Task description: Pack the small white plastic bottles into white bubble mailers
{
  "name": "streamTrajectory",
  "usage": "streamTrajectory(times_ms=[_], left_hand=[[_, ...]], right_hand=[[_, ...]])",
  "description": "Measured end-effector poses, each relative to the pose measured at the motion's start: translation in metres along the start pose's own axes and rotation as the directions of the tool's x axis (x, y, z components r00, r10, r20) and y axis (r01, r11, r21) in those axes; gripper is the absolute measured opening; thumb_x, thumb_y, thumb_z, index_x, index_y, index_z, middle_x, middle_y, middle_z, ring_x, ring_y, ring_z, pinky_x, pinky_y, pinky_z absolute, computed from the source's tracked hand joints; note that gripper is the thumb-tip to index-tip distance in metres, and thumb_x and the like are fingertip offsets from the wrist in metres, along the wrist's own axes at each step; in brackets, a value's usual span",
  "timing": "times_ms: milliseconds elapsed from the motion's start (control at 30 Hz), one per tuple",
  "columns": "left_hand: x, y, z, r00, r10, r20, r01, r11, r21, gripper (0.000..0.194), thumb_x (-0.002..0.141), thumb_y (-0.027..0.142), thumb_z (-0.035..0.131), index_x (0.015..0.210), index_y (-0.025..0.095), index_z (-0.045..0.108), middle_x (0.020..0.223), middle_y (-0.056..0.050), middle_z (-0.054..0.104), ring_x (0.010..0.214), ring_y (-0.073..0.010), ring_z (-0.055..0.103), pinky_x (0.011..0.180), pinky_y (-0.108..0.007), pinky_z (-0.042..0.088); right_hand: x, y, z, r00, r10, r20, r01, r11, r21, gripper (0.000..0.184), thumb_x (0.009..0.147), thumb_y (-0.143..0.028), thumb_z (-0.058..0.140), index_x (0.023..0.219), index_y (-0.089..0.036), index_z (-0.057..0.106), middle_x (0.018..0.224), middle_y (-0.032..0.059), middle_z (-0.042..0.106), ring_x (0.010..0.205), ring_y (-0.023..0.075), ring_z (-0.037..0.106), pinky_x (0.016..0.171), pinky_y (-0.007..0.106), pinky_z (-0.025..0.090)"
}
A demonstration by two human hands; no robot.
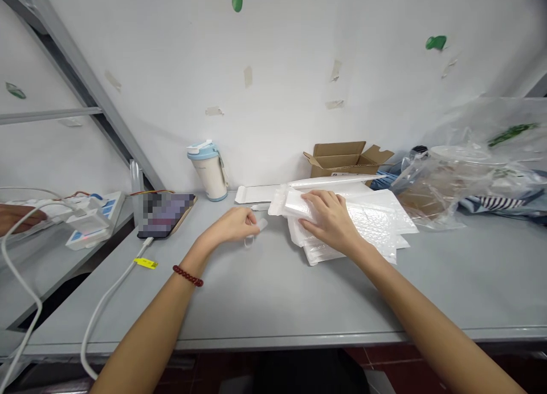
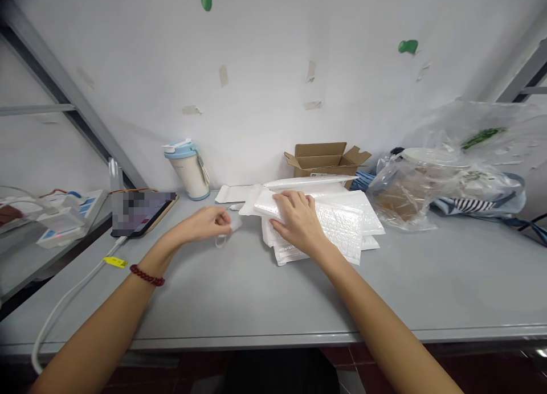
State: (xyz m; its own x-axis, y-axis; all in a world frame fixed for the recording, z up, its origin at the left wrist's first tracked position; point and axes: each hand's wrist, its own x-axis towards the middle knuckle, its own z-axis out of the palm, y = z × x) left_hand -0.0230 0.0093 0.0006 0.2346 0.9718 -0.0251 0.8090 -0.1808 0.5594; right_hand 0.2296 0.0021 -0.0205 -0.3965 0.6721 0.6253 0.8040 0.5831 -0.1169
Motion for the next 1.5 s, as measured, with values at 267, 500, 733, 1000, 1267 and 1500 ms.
streamTrajectory(times_ms=[267,500,733,1000,1267,1500], left_hand=[[0.005,0.009,0.004,0.883,0.145,-0.447,-0.317,0.886,-0.339,0.032,0.073,0.041,0.063,0.093,0.017,0.065,0.091,-0.006,0.067,0.077,-0.0167,0.061,0.066,-0.028,0.049],[0.008,0.024,0.030,0.938,0.126,-0.324,-0.291,0.793,-0.535,0.037,0.074,0.041,0.064,0.102,0.017,0.066,0.104,-0.009,0.070,0.094,-0.0205,0.063,0.081,-0.032,0.048],[0.010,0.023,0.045,0.867,0.089,-0.490,-0.300,0.879,-0.371,0.014,0.072,0.033,0.066,0.077,0.019,0.068,0.078,-0.004,0.072,0.079,-0.0191,0.061,0.070,-0.032,0.046],[0.025,-0.010,0.028,0.753,0.266,-0.602,-0.353,0.935,-0.029,0.022,0.084,0.030,0.051,0.090,0.021,0.071,0.101,-0.007,0.070,0.096,-0.0214,0.058,0.082,-0.035,0.046],[0.041,-0.055,0.027,0.935,0.116,-0.335,-0.062,0.984,0.166,0.020,0.080,0.023,0.052,0.088,0.016,0.068,0.093,-0.011,0.066,0.092,-0.0259,0.057,0.085,-0.038,0.043],[0.039,-0.044,0.015,0.923,0.084,-0.374,-0.052,0.994,0.094,0.020,0.082,0.022,0.045,0.078,0.015,0.063,0.082,-0.008,0.067,0.079,-0.0216,0.058,0.071,-0.032,0.043]], right_hand=[[0.000,-0.003,-0.002,0.999,0.018,0.033,-0.013,0.989,-0.146,0.059,0.077,-0.044,0.056,0.128,-0.017,0.042,0.121,0.0162,0.052,0.107,0.0322,0.044,0.088,0.047,0.030],[0.000,-0.004,-0.002,1.000,0.010,0.018,-0.007,0.992,-0.128,0.053,0.077,-0.033,0.053,0.127,-0.019,0.043,0.119,0.0129,0.054,0.105,0.0296,0.046,0.087,0.044,0.031],[0.000,-0.007,-0.001,1.000,-0.022,0.000,0.022,0.997,-0.075,0.044,0.077,-0.027,0.054,0.120,-0.018,0.048,0.113,0.0117,0.057,0.102,0.0282,0.048,0.085,0.042,0.031],[0.000,-0.005,-0.001,0.999,0.009,-0.033,-0.011,0.998,-0.067,0.038,0.079,-0.028,0.053,0.116,-0.019,0.049,0.111,0.0125,0.058,0.102,0.0291,0.049,0.084,0.042,0.031],[0.000,-0.005,-0.001,0.999,0.033,-0.025,-0.035,0.997,-0.070,0.036,0.081,-0.030,0.052,0.115,-0.019,0.049,0.112,0.0121,0.058,0.102,0.0283,0.049,0.085,0.041,0.031],[0.001,-0.005,0.001,0.999,0.049,-0.009,-0.050,0.994,-0.098,0.038,0.081,-0.031,0.052,0.117,-0.017,0.049,0.112,0.0128,0.057,0.102,0.0271,0.049,0.086,0.040,0.030]])
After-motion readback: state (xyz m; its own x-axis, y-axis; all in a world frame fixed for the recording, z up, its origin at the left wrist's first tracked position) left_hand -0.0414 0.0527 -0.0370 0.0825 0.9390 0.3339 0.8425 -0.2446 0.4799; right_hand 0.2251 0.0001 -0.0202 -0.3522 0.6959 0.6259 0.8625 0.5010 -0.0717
